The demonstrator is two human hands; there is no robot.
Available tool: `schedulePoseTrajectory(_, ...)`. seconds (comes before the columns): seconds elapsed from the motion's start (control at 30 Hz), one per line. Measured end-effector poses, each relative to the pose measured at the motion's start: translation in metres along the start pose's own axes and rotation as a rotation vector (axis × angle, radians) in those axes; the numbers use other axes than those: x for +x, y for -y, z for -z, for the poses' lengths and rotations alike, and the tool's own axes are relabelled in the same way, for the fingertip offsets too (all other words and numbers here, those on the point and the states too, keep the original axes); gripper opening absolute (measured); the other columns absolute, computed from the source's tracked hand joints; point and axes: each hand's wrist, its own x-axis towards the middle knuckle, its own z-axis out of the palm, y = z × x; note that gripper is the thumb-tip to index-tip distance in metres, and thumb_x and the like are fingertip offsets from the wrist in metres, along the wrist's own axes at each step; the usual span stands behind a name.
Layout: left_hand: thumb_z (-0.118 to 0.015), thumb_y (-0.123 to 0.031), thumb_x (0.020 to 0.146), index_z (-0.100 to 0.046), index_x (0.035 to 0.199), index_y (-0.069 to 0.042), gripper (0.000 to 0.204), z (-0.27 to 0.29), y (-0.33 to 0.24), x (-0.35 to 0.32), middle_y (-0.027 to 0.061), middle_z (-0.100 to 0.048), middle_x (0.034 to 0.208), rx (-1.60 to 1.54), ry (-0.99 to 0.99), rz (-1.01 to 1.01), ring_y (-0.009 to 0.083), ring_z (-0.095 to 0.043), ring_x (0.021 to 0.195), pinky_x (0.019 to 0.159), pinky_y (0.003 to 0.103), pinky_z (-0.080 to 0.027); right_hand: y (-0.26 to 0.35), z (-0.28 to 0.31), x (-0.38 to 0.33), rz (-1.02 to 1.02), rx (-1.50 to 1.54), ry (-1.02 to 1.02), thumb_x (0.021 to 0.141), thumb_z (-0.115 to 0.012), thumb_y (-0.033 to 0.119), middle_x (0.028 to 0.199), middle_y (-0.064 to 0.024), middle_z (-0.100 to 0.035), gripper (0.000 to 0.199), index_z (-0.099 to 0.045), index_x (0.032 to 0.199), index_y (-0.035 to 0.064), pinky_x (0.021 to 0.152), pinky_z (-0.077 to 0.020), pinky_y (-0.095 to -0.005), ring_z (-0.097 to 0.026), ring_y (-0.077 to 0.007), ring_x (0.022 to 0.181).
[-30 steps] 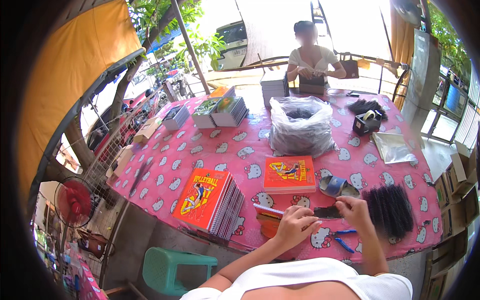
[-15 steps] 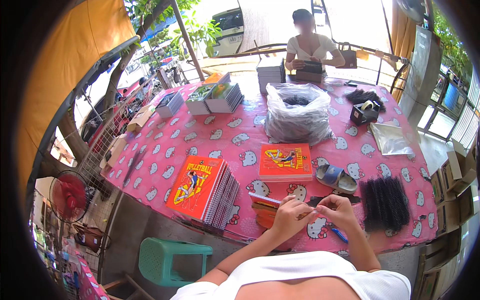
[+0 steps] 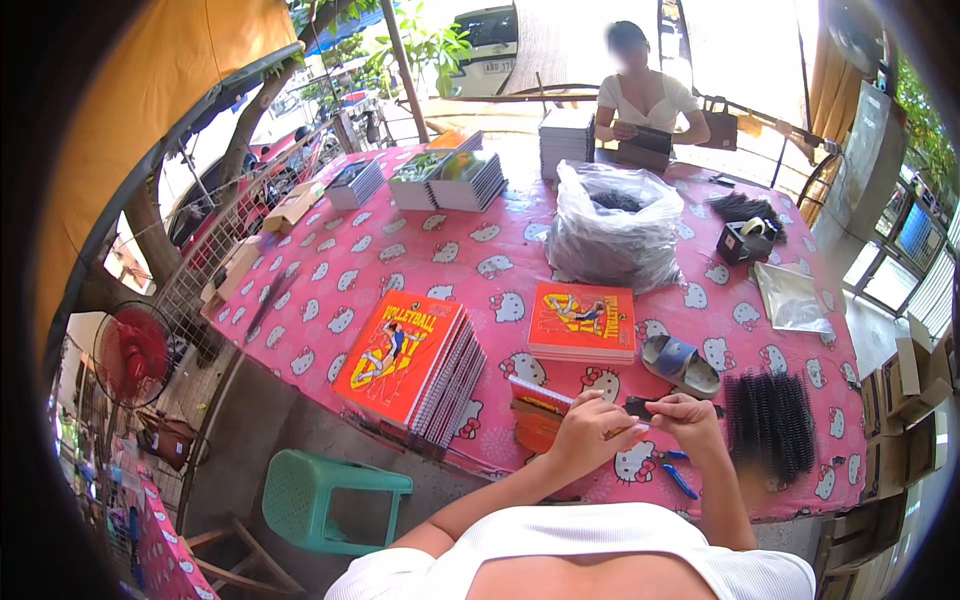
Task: The person prepares notebooks by inserting a spiral binding through pre-punched holes and then uses a blue tool to crimp the ends of the wire.
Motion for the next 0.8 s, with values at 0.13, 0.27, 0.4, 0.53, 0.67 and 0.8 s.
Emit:
schedulePoseTrajectory(0.13, -0.074, -0.02, 0.076, -0.071, 0.082, -0.009, 0.013, 0.003, 0.003, -0.002, 0.004, -0.068, 0.079, -0.007, 0.01, -0.037, 0.0164, -0.065, 0.078, 0.091, 0.037, -0.041, 0.01, -0.002, -0.003, -0.095, 0.112, 0.202, 0.073, -0.067, -0.01, 0.09, -0.007, -0.066, 0.029, -0.07, 0.1, 0.0001, 0.067, -0.0487, -0.0228, -0.06, -0.0109, 0.078)
schedulePoseTrajectory(0.27, -0.074, -0.02, 0.075, -0.072, 0.082, -0.009, 0.013, 0.003, 0.003, -0.003, 0.0043, -0.068, 0.079, -0.015, 0.015, -0.023, 0.0166, -0.065, 0.078, 0.092, 0.037, -0.041, 0.013, -0.004, -0.001, -0.087, 0.216, 0.191, 0.072, -0.067, -0.012, 0.088, -0.0078, -0.065, 0.027, -0.072, 0.095, 0.0, 0.066, -0.0484, -0.0216, -0.06, -0.0107, 0.076)
schedulePoseTrajectory(0.4, -0.075, -0.02, 0.075, -0.072, 0.081, -0.009, 0.013, -0.002, 0.002, -0.004, 0.0043, -0.068, 0.078, -0.031, -0.015, -0.017, 0.0163, -0.065, 0.077, 0.092, 0.037, -0.041, 0.009, 0.003, -0.002, -0.086, 0.171, 0.205, 0.069, -0.068, -0.014, 0.087, -0.007, -0.065, 0.027, -0.072, 0.092, -0.0005, 0.065, -0.0489, -0.0209, -0.06, -0.0102, 0.075)
schedulePoseTrajectory(0.53, -0.073, -0.021, 0.076, -0.072, 0.08, -0.01, 0.012, 0.0, 0.008, -0.005, 0.0024, -0.069, 0.079, -0.031, 0.005, -0.002, 0.015, -0.064, 0.077, 0.094, 0.037, -0.037, 0.01, 0.003, 0.003, -0.129, 0.222, 0.248, 0.07, -0.068, -0.014, 0.087, -0.0068, -0.066, 0.022, -0.071, 0.089, -0.0021, 0.067, -0.05, -0.0213, -0.062, -0.0111, 0.078)
schedulePoseTrajectory(0.67, -0.073, -0.022, 0.077, -0.072, 0.082, -0.012, 0.011, 0.003, -0.007, -0.002, 0.0003, -0.069, 0.08, 0.034, -0.007, 0.008, 0.0134, -0.064, 0.079, 0.093, 0.037, -0.033, 0.007, 0.002, 0.0, -0.022, 0.227, 0.228, 0.074, -0.066, -0.013, 0.088, -0.0063, -0.066, 0.02, -0.067, 0.092, -0.0035, 0.07, -0.0502, -0.0218, -0.062, -0.0107, 0.08)
schedulePoseTrajectory(0.8, -0.073, -0.025, 0.076, -0.072, 0.084, -0.015, 0.012, 0.004, -0.007, -0.004, -0.0021, -0.069, 0.082, 0.154, -0.039, 0.002, 0.0124, -0.062, 0.081, 0.088, 0.036, -0.031, 0.009, -0.005, -0.006, 0.018, 0.022, 0.21, 0.076, -0.071, -0.003, 0.082, -0.0038, -0.066, 0.016, -0.064, 0.091, -0.0013, 0.062, -0.0475, -0.0207, -0.059, -0.0056, 0.072)
